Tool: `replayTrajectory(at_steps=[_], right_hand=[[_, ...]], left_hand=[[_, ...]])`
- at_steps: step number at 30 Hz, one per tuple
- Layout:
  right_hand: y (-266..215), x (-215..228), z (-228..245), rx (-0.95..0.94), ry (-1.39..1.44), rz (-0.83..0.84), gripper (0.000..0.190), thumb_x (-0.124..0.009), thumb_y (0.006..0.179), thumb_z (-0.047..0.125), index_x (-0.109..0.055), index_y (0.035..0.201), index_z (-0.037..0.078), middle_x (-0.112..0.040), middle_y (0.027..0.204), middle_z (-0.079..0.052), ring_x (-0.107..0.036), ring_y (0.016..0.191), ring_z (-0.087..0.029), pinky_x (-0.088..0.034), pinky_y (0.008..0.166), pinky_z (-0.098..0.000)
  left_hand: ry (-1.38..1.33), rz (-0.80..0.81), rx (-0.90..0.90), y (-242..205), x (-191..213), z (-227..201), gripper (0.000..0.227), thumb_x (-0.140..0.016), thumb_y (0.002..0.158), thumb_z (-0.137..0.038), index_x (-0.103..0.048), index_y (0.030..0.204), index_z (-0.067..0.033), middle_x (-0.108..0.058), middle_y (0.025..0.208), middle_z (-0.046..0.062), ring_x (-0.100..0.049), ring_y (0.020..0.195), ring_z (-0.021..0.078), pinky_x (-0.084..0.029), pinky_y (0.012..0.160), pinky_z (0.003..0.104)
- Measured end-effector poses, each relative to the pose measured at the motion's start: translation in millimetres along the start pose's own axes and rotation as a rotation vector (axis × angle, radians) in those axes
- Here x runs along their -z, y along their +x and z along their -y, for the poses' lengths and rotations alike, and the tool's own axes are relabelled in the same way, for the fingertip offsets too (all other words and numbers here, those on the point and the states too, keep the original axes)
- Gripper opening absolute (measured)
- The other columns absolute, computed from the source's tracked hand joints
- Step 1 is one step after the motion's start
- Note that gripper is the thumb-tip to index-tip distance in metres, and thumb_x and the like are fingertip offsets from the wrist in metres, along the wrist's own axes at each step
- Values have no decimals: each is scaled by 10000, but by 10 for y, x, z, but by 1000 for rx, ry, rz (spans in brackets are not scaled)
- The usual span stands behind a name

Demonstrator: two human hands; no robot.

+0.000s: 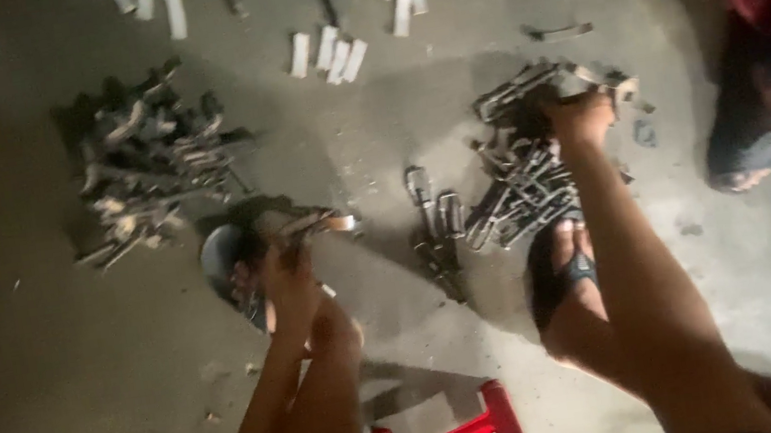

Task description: The person assembles metal components by hand, picking up small metal pieces and joining them together. They repeatedly handle the parts, aligning and fitting them, while another person's hands occasionally appear to sort nearby pieces.

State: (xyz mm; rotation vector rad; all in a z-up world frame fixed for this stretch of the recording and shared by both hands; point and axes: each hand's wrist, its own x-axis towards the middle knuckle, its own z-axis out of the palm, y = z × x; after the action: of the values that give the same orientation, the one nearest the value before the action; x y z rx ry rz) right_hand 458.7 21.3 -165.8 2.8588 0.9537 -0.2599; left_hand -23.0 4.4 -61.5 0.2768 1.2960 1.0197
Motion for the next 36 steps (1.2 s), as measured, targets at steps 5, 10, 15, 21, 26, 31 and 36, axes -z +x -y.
replayTrajectory(at_steps=[5,10,15,21,26,31,36], right_hand=[[-157,-74,-84,-114,416,-48,397,-782,649,629,-636,508,288,-452,319,10,-560,353,-177,-464,408,-217],[-1563,368,621,283,572,168,223,-726,692,399,-617,678,205,-535,533,-37,-598,517,-209,-492,486,-262],[-2644,934,1405,635,697,344,141,-676,732,192,-600,832,130,-611,725,-79,-633,665,-238,-517,557,-302],[-2747,616,1577,863,636,315,178,-644,740,141,-563,899,143,-595,817,-32,-630,689,-232,-511,560,-322],[-2658,646,1612,1005,553,313,189,-605,753,156,-524,924,149,-551,884,-34,-616,716,-272,-514,600,-355],[-2681,653,1668,1069,704,297,134,-623,790,139,-563,896,82,-541,893,-104,-579,696,-364,-500,541,-357],[-2736,561,1682,1077,736,336,146,-638,775,130,-563,885,69,-530,895,-117,-584,704,-363,-496,559,-350]], left_hand=[[398,165,-391,33,168,153,343,-617,814,-88,-503,1130,-24,-545,1147,123,-524,1019,140,-405,944,393],[357,182,-291,-140,-204,-229,254,-617,820,-103,-546,1058,-47,-600,958,74,-552,865,108,-455,835,335],[426,130,-270,-171,-218,-258,206,-591,834,-96,-542,1015,-9,-603,866,75,-567,806,126,-460,805,359],[584,43,-295,-142,-168,-195,222,-625,827,-190,-571,979,-38,-624,872,126,-612,856,208,-447,794,400],[571,24,-261,-265,-450,-484,187,-625,833,-199,-592,950,-57,-628,858,104,-609,823,188,-449,793,382],[644,7,-258,-271,-357,-372,240,-628,830,-269,-588,910,-47,-635,839,108,-623,829,218,-440,817,424],[689,14,-292,-222,-299,-271,239,-631,821,-236,-564,895,-19,-622,820,153,-608,826,220,-433,796,432]])
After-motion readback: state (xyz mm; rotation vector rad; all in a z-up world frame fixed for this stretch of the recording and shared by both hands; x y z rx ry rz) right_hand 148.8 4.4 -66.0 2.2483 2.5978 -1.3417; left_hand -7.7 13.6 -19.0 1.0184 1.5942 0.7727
